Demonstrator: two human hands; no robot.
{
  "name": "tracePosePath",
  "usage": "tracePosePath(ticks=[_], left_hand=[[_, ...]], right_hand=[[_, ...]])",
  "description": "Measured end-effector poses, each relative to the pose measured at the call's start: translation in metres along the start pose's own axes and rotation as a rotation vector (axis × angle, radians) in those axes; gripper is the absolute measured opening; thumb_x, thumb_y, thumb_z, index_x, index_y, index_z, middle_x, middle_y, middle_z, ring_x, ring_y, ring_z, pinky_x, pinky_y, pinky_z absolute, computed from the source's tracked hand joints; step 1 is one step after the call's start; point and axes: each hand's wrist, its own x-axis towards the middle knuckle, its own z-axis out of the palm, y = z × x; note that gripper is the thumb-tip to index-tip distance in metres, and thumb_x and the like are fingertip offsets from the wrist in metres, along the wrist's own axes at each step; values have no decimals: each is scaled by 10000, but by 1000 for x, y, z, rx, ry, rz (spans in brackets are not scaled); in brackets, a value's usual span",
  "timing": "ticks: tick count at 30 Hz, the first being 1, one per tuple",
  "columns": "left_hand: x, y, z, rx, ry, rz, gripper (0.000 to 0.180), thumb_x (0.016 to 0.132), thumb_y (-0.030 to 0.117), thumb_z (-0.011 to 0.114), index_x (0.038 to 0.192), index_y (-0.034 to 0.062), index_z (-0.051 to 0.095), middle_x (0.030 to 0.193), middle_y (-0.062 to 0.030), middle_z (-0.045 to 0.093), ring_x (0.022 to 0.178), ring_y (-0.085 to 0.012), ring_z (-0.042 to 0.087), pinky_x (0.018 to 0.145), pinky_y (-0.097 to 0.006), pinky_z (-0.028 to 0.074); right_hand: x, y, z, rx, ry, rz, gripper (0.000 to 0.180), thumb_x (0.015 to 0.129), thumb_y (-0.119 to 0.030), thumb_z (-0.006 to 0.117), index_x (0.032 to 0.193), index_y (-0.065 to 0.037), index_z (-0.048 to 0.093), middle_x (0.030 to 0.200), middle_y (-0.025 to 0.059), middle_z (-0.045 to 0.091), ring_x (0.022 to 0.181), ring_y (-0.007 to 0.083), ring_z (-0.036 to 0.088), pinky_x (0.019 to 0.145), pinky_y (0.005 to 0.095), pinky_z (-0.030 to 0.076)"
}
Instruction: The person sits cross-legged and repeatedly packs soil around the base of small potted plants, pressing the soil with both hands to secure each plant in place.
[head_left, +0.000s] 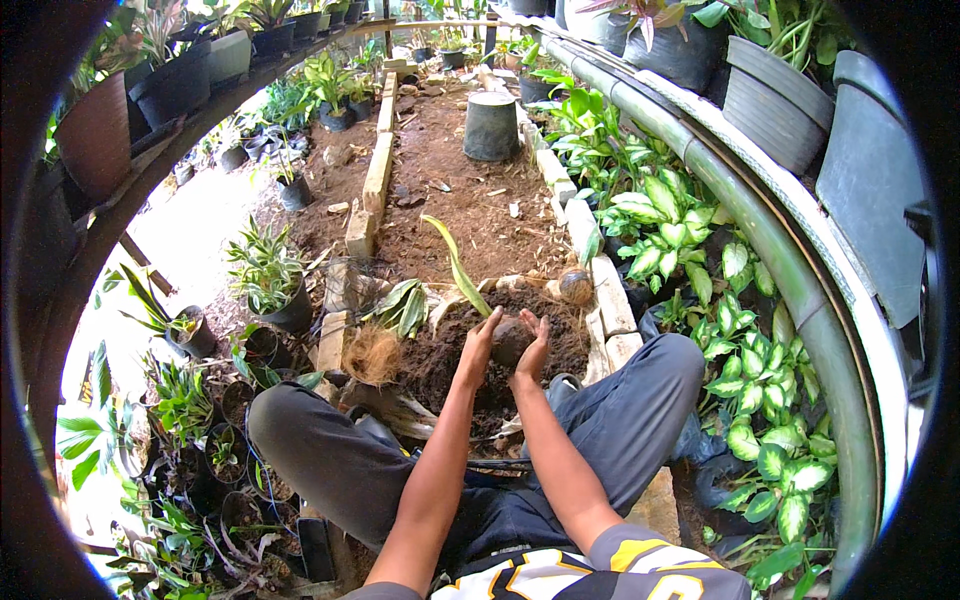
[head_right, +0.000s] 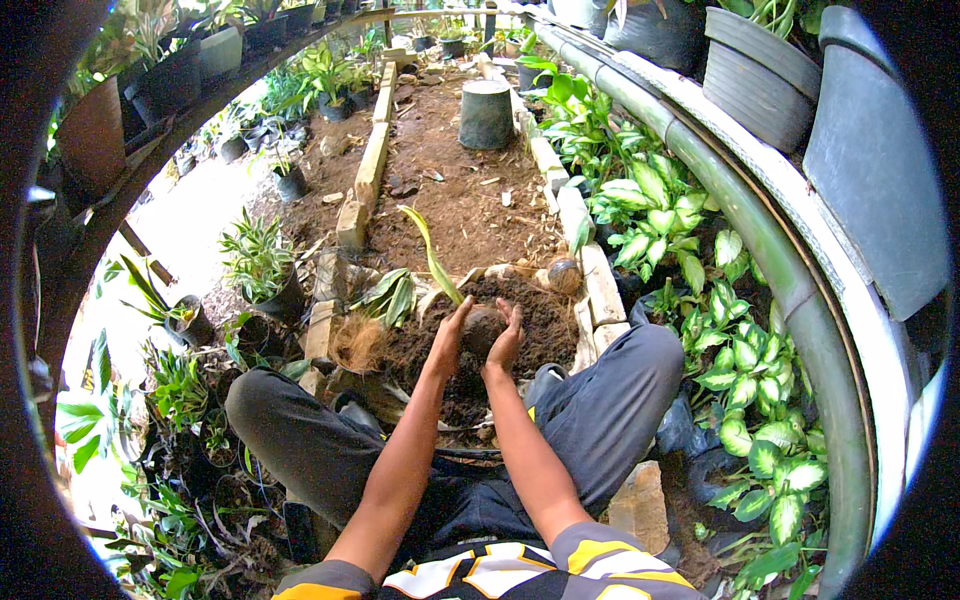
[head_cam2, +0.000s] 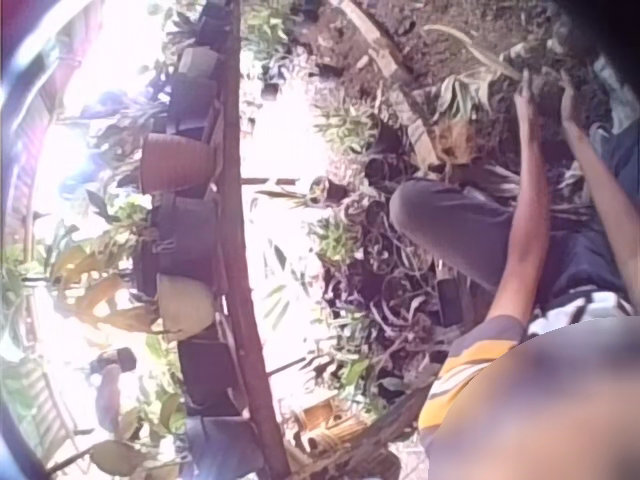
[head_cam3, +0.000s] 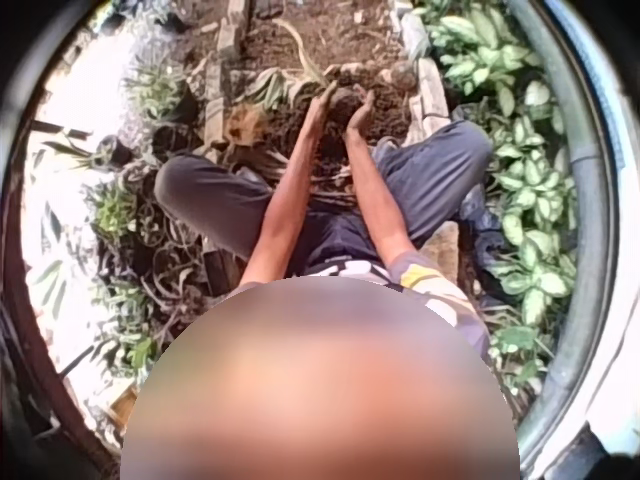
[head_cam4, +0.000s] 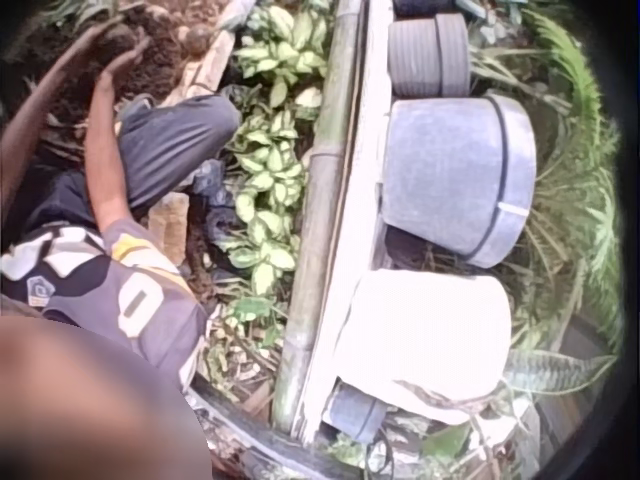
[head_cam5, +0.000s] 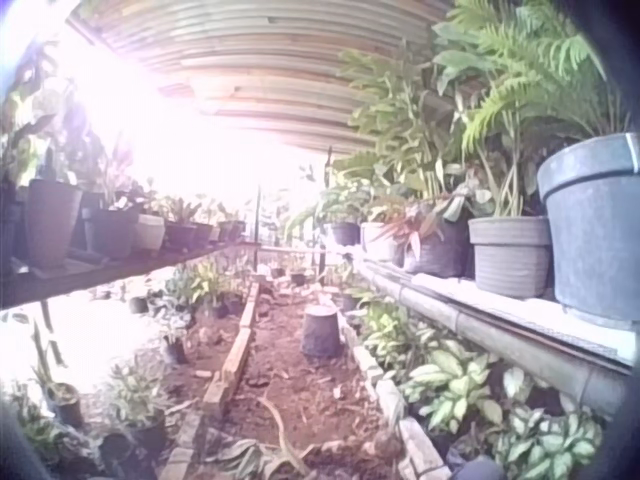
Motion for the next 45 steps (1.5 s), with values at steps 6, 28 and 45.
tracePosePath(ticks=[6,28,45], left_hand=[[-12,3,10,-27,-13,11,442,818,360,737,1077,8,671,983,-56,679,849,-145,615,790,-288,467],[7,-50,-9,-645,164,-128,303,863,294,655,997,24,676,934,-68,684,785,-200,649,723,-322,523],[16,-2,-19,-767,150,-93,379,833,350,655,1036,30,647,949,-85,687,827,-238,692,744,-410,575]], right_hand=[[-7,9,5,-123,-11,-232,545,1004,-411,358,1110,29,663,1105,133,664,1061,243,599,949,339,434],[-24,13,17,-628,-17,-294,629,1008,-505,300,1114,-9,672,1052,179,689,1005,283,643,888,352,460],[-2,-1,23,-212,-369,-112,743,970,-641,256,1381,-61,472,1378,168,507,1302,263,449,1096,374,283]])
